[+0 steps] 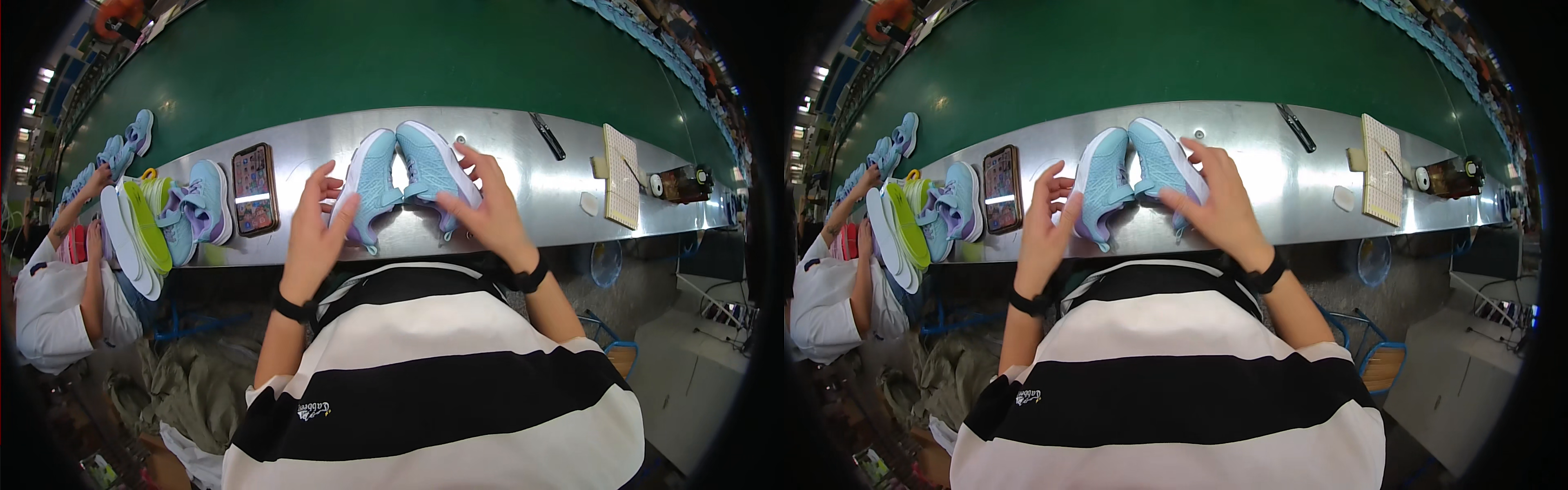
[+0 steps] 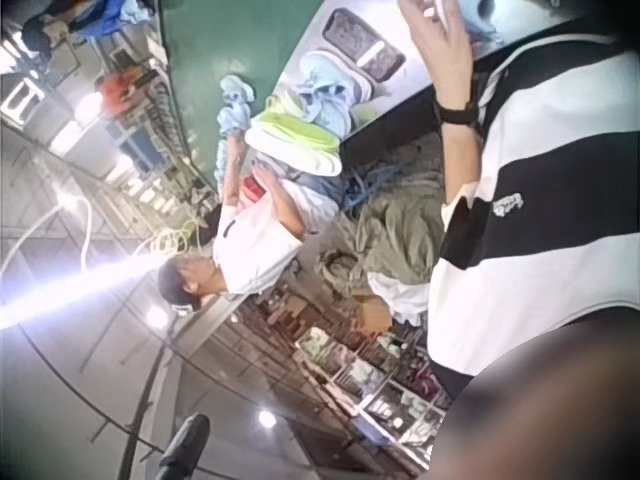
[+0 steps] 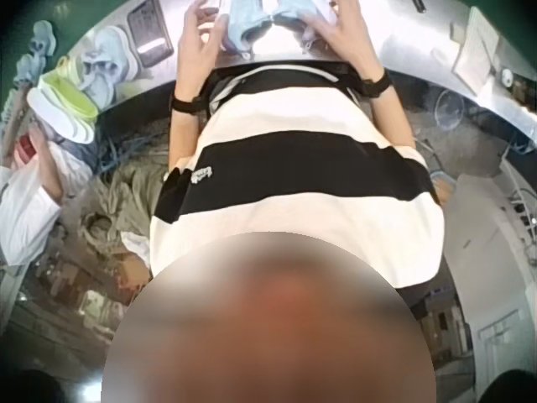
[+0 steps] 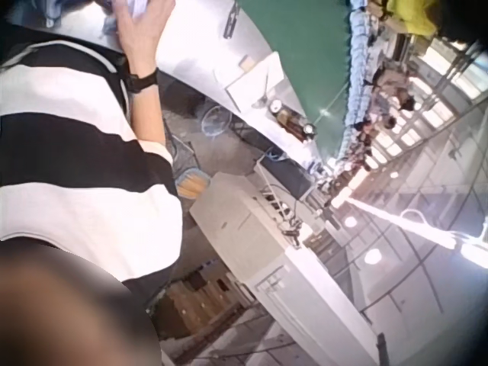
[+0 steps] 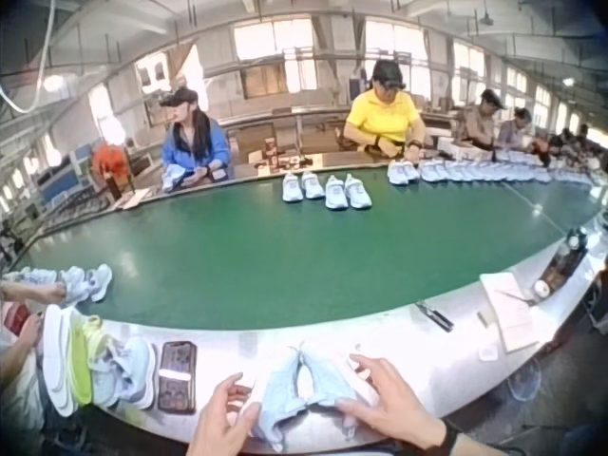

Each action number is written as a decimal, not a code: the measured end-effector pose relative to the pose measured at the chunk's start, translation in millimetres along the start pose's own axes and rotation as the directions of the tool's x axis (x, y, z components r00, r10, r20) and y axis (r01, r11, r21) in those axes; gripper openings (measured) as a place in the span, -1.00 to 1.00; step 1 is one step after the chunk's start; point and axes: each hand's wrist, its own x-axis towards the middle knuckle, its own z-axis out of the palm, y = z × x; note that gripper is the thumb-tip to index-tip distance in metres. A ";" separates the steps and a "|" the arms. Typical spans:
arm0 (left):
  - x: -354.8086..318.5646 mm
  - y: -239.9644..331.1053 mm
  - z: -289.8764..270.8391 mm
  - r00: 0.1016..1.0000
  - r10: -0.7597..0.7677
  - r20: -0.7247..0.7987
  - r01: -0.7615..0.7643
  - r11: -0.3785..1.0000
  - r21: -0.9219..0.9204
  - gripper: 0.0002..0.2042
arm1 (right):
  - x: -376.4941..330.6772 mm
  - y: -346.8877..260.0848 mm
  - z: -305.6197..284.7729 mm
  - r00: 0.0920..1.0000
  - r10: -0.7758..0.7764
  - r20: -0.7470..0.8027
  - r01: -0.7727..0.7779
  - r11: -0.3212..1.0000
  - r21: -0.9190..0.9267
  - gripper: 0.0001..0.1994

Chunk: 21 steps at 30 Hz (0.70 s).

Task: The person repeatedly picks up pairs of light blue and purple shoes from a green conveyor belt, turns them over to inspect the soles and uppers, and places them back on the belt. The person also briefly touches their own hand during the process.

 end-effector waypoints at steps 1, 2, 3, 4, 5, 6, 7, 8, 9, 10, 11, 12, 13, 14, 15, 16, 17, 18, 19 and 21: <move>4.4 -3.2 -5.1 0.999 0.041 0.020 -0.041 0.998 0.039 -0.52 | 4.1 3.0 -5.3 0.982 0.166 0.094 -0.174 0.981 0.083 -0.35; 9.2 -6.1 -9.8 0.994 -0.038 0.099 0.034 0.999 0.043 -0.53 | 7.7 5.9 -9.8 0.943 0.281 0.181 -0.309 0.939 0.151 -0.36; 12.3 -8.1 -13.6 0.978 -0.109 0.176 0.102 0.994 0.048 -0.54 | 11.5 9.0 -12.3 0.913 0.314 0.262 -0.361 0.920 0.155 -0.39; 14.5 -9.3 -15.2 0.949 -0.201 0.242 0.189 0.979 0.071 -0.56 | 16.1 11.7 -12.9 0.887 0.322 0.331 -0.389 0.907 0.160 -0.41; 14.4 -9.6 -15.0 0.944 -0.213 0.251 0.205 0.977 0.058 -0.55 | 18.6 13.2 -12.7 0.856 0.339 0.390 -0.424 0.892 0.155 -0.42; 15.0 -9.5 -13.2 0.949 -0.222 0.224 0.258 0.955 -0.148 -0.55 | 19.9 13.2 -10.2 0.865 0.318 0.388 -0.460 0.811 0.361 -0.44; 13.9 -8.7 -9.9 0.938 -0.284 0.197 0.336 0.882 -0.330 -0.55 | 20.9 11.8 -5.1 0.869 0.313 0.383 -0.485 0.688 0.539 -0.45; 12.0 -7.2 -6.0 0.922 -0.335 0.196 0.388 0.773 -0.502 -0.55 | 20.8 9.1 -0.1 0.870 0.313 0.381 -0.493 0.534 0.687 -0.46; 11.0 -5.1 -4.4 0.904 -0.345 0.251 0.421 0.626 -0.656 -0.58 | 21.6 5.1 5.1 0.788 0.384 0.482 -0.581 0.205 0.787 -0.49; 11.2 -3.0 -1.2 0.887 -0.362 0.286 0.451 0.547 -0.706 -0.59 | 20.1 -0.3 9.4 0.774 0.364 0.518 -0.578 0.072 0.813 -0.50; 12.0 -0.9 1.9 0.884 -0.334 0.326 0.455 0.462 -0.761 -0.61 | 20.4 -6.3 15.4 0.807 0.309 0.503 -0.547 0.070 0.834 -0.51; 12.5 1.1 4.3 0.881 -0.302 0.364 0.460 0.371 -0.807 -0.63 | 20.6 -12.7 21.5 0.814 0.322 0.484 -0.525 0.051 0.849 -0.51; 15.3 3.1 6.3 0.870 -0.295 0.394 0.478 0.313 -0.821 -0.64 | 22.3 -18.4 25.7 0.821 0.299 0.486 -0.512 0.012 0.859 -0.52; 15.8 5.3 7.7 0.892 -0.227 0.390 0.445 0.301 -0.844 -0.65 | 24.0 -23.1 27.1 0.827 0.294 0.479 -0.496 -0.018 0.868 -0.51; 17.4 7.4 8.7 0.903 -0.218 0.370 0.424 0.312 -0.850 -0.65 | 26.6 -26.7 27.4 0.817 0.343 0.463 -0.496 0.009 0.868 -0.51; 18.1 9.7 9.3 0.913 -0.209 0.349 0.402 0.325 -0.856 -0.65 | 28.7 -29.8 27.1 0.832 0.336 0.441 -0.480 0.038 0.876 -0.51; 19.9 12.1 8.1 0.906 -0.258 0.337 0.415 0.378 -0.827 -0.65 | 29.8 -32.0 26.3 0.820 0.357 0.447 -0.497 0.057 0.866 -0.51; 18.9 14.5 7.9 0.917 -0.215 0.337 0.394 0.341 -0.854 -0.64 | 30.3 -33.2 25.1 0.814 0.374 0.444 -0.507 0.088 0.857 -0.52; 17.1 16.7 7.0 0.917 -0.243 0.317 0.386 0.340 -0.857 -0.63 | 30.5 -33.5 24.0 0.813 0.387 0.436 -0.509 0.105 0.855 -0.52; 15.1 19.7 5.5 0.922 -0.216 0.320 0.378 0.328 -0.866 -0.58 | 29.2 -31.6 22.4 0.873 0.329 0.360 -0.439 0.208 0.874 -0.52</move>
